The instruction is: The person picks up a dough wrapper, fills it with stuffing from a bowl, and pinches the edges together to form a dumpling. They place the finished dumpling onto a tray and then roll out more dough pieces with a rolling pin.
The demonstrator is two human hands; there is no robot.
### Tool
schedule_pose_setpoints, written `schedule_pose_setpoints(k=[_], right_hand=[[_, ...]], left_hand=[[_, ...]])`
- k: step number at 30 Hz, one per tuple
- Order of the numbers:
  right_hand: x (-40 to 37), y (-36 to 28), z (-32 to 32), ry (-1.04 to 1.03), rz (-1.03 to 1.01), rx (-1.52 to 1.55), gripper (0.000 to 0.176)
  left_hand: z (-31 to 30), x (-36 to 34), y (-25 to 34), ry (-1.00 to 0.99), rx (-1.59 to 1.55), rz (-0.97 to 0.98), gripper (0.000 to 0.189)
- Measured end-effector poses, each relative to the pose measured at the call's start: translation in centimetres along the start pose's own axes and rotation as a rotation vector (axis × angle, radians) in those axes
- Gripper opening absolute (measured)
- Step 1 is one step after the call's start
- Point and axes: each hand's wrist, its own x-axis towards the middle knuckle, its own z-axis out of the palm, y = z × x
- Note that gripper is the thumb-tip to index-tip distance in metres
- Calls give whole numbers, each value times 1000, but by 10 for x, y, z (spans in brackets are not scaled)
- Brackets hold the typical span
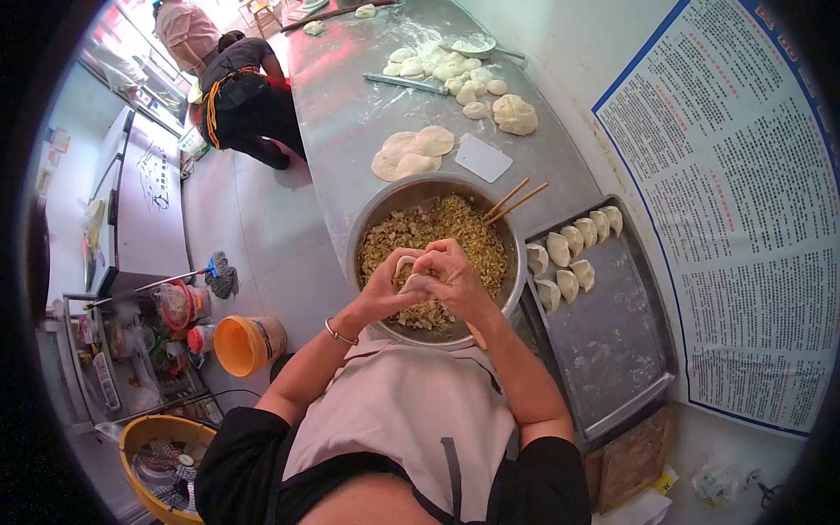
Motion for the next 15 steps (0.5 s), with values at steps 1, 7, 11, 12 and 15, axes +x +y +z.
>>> schedule_pose_setpoints(k=[1, 7, 11, 12, 15], right_hand=[[-1, -11, 0, 46, -59, -45, 24], [-16, -9, 17, 373, 124, 520, 40], [-19, -3, 26, 469, 131, 513, 39], [-20, -7, 23, 480, 13, 248, 36], [-21, -14, 10, 474, -278, -328, 30]], left_hand=[[1, 1, 2, 18, 78, 65, 48], [15, 2, 29, 142, -481, 47, 43], [24, 4, 21, 167, -569, 69, 36], [26, 3, 23, 162, -575, 63, 34], [31, 3, 30, 138, -564, 66, 31]])
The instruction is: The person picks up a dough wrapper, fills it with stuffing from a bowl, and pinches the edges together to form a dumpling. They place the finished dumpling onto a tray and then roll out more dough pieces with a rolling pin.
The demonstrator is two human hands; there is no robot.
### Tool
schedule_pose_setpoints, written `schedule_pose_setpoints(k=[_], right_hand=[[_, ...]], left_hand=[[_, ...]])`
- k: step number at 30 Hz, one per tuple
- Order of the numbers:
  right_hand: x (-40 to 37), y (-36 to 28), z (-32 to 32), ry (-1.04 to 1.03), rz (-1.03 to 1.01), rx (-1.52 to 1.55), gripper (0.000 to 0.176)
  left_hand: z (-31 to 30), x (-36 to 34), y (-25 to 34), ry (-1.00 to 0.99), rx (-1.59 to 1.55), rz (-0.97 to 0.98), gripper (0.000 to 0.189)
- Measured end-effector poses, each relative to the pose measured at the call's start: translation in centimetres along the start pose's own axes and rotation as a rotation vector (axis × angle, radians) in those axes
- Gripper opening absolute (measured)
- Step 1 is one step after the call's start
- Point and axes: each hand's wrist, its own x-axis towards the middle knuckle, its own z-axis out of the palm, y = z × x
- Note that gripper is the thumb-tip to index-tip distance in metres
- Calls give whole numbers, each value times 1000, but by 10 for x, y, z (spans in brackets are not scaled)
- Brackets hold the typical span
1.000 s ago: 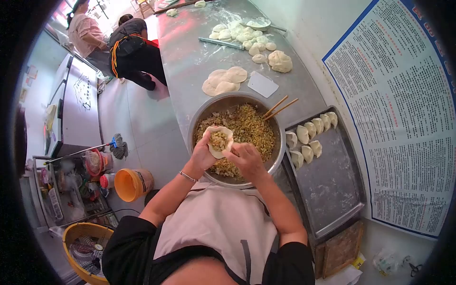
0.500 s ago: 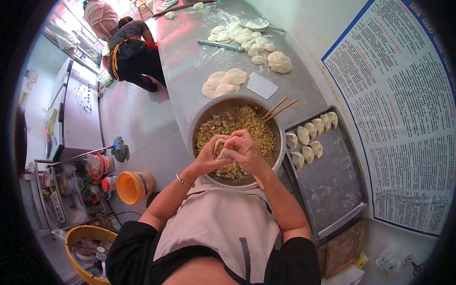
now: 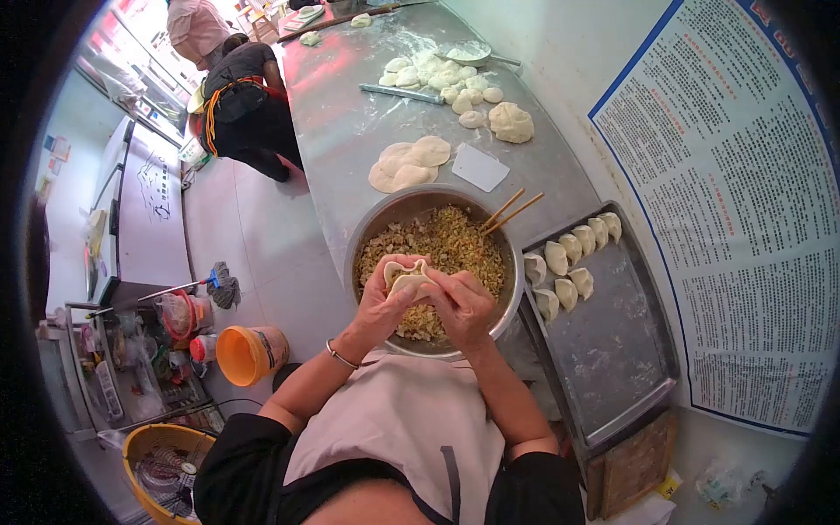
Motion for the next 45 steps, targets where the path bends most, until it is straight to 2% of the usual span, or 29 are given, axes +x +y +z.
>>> schedule_pose_setpoints(k=[2, 5, 8, 11, 14, 17, 20, 23, 26, 29, 32, 36, 38, 41, 44, 45], right_hand=[[0, 3, -3, -4, -131, -44, 27], [5, 5, -6, -44, -127, -19, 31], [22, -22, -5, 19, 286, 445, 30], [10, -1, -6, -176, 197, 403, 32], [8, 8, -8, -95, -254, 26, 35], [7, 8, -11, -155, -181, 30, 34], [23, -17, -12, -205, 189, 491, 28], [18, 8, -10, -336, 178, 561, 24], [-3, 40, 8, -189, 313, 906, 22], [-6, 16, 15, -168, 481, 1173, 22], [-10, 14, 17, -146, 592, 1187, 20], [-18, 27, 25, -104, 529, 1069, 19], [-16, 25, 26, -113, 473, 1042, 18], [-15, 24, 20, -183, 503, 901, 17], [-5, 9, 10, -252, 472, 622, 30], [1, 0, 6, -207, 333, 514, 37]], left_hand=[[1, -1, 0, -26, 47, 19, 29], [-2, -2, 1, -48, 97, 2, 23], [-10, 1, 2, -149, 244, 91, 21], [-9, 3, 11, -218, 454, 161, 17], [-2, -2, 6, -131, 254, 66, 22], [0, 1, 13, -126, 472, 62, 37], [1, 4, 30, -198, 603, -65, 53], [3, 2, 22, -164, 392, 20, 59], [2, 3, 33, -208, 20, -194, 63], [0, 4, 24, -150, 272, -162, 65], [-2, 5, 26, -194, 365, -181, 63], [-1, 5, 34, -311, 688, 99, 49], [8, 4, 43, -283, 946, 217, 42], [0, 5, 34, -245, 1025, 327, 38], [-8, -1, 19, -73, 879, 194, 39], [-12, -1, 15, -33, 652, 98, 41]])
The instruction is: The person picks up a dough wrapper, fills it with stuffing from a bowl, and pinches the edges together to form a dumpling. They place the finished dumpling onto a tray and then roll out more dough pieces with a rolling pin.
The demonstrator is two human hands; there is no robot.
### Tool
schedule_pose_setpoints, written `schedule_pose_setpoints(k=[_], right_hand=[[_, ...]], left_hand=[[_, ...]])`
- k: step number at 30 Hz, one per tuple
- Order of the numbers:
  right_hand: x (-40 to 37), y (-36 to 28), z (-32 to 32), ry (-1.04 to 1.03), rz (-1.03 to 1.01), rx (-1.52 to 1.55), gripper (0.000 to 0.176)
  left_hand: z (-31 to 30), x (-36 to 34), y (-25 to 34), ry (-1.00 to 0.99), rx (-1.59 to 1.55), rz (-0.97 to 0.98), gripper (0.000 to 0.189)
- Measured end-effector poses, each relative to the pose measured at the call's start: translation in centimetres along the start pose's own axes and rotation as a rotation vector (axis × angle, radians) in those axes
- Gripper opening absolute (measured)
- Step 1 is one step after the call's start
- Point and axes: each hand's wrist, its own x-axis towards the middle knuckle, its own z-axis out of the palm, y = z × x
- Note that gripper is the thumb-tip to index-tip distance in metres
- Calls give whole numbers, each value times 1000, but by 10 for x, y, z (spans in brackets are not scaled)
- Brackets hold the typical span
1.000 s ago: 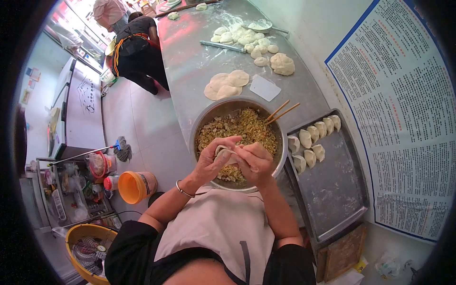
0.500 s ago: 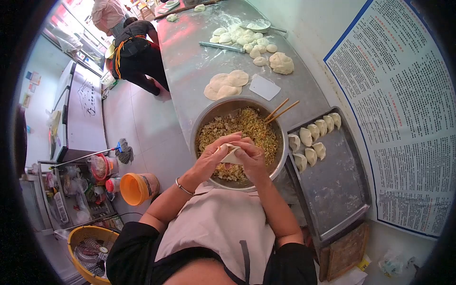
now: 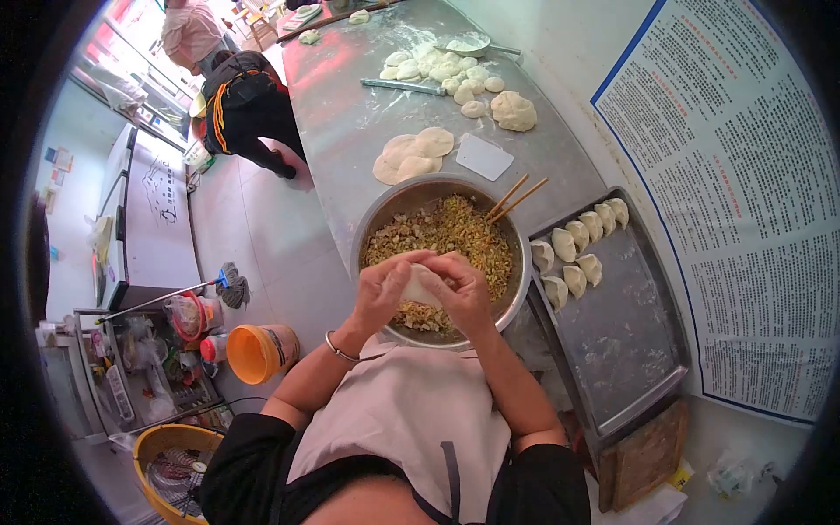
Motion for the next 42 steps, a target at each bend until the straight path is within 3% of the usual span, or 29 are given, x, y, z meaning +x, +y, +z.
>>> schedule_pose_setpoints(k=[3, 5, 8, 11, 14, 17, 20, 23, 26, 27, 30, 31, 35, 38, 41, 42], right_hand=[[4, -16, 7, 41, -231, -89, 55], [1, -5, 13, -5, -123, 122, 59], [-6, -2, 6, -95, 161, 158, 53], [-8, -26, -2, -117, 176, 38, 46], [-12, -18, -3, -6, 121, -148, 36], [-13, 15, -8, 146, -287, -574, 27], [-20, 33, -17, 206, -312, -682, 21], [-27, 24, -39, 153, -133, -700, 30], [-37, 15, -73, 105, 83, -275, 45], [-45, 21, -85, 83, 225, -169, 59], [-63, 51, -128, 304, 233, 2, 62], [-64, 56, -150, 403, 140, 187, 59], [-53, 73, -259, 827, 143, -178, 46], [-42, 121, -329, 915, 175, -483, 42], [-38, 164, -368, 815, 160, -844, 42], [-39, 187, -379, 782, 254, -914, 42]], left_hand=[[1, 2, -2, 40, -577, -223, 46], [7, 4, 12, 48, -820, -268, 49], [14, 7, 6, 46, -847, -261, 46], [19, 7, -13, -1, -425, -98, 42], [30, 8, -16, 31, -163, -57, 35], [49, 10, -10, 130, 83, -52, 29], [66, 14, -31, 149, 232, -26, 26], [77, 22, -38, 39, 296, -153, 24], [102, 45, -55, -71, -164, -285, 32], [106, 51, -30, -159, -185, -385, 46], [120, 59, -46, -227, 129, 4, 56], [118, 65, -40, -238, 152, 13, 56], [89, 94, -25, -92, 175, -53, 53], [54, 118, -34, 91, 115, -54, 46], [7, 142, -44, 303, 109, -14, 44], [-12, 151, -50, 365, 155, -14, 43]])
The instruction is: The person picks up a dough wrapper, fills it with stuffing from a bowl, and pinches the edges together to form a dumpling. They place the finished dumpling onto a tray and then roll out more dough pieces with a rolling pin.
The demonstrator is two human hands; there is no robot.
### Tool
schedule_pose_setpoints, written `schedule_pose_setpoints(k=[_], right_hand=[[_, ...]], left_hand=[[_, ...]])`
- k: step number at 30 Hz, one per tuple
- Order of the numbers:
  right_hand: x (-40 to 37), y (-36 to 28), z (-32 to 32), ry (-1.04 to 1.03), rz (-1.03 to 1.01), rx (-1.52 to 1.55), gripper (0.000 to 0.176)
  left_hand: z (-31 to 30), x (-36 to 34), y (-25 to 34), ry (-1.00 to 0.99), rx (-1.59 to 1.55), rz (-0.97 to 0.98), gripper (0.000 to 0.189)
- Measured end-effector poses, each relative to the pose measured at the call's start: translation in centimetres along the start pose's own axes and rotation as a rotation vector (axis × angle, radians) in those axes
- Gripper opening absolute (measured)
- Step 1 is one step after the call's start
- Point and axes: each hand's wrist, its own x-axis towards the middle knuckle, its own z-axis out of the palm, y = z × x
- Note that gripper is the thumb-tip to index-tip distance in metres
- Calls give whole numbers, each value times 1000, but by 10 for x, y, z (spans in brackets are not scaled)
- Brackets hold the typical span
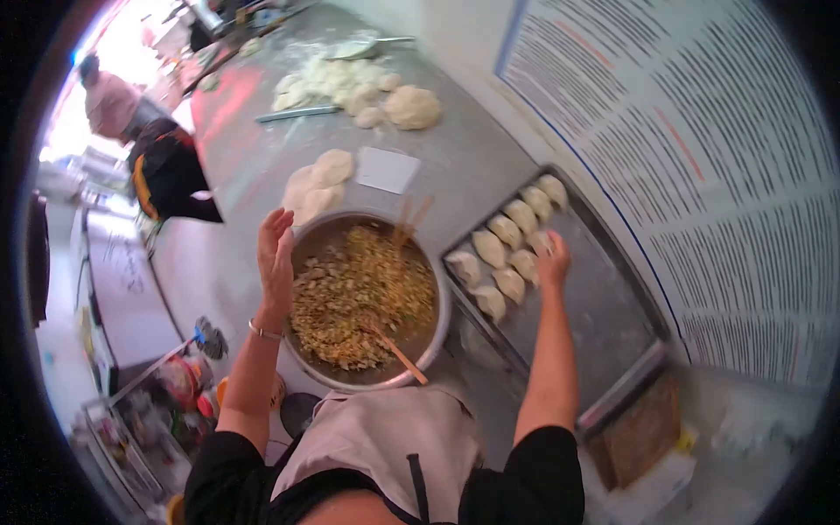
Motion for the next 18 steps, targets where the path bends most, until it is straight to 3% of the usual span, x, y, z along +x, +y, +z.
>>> schedule_pose_setpoints(k=[2, 3, 4, 6, 8, 10, 12, 13, 16, 17, 18], right_hand=[[4, 38, 16, 3, -69, -33, 38], [8, 19, 1, -64, -128, -230, 39], [1, 0, -1, 88, -218, -324, 38], [-17, -70, -19, 142, -306, -255, 36], [-53, -125, -23, 63, -452, -165, 25], [-96, -175, -30, -393, -395, 74, 22], [-137, -202, -19, -630, -525, 52, 23], [-154, -216, -15, -712, -510, 35, 28], [-186, -247, -8, -788, -540, -59, 43], [-193, -251, -8, -785, -561, -95, 47], [-198, -252, -8, -813, -561, -139, 50]], left_hand=[[-37, 39, -28, 145, 104, 16, 42], [-57, 58, -45, 170, 237, 30, 39], [-74, 77, -66, 187, 365, 35, 36], [-97, 115, -115, 80, 537, 60, 29], [-94, 137, -149, -82, 589, 31, 28], [-75, 148, -149, -302, 744, -83, 39], [-54, 152, -156, -385, 928, 208, 44], [-46, 154, -159, -424, 1012, 359, 47], [-34, 158, -164, -529, 1157, 252, 50], [-35, 158, -174, -427, 1151, 470, 39], [-35, 161, -180, -515, 1118, 403, 36]])
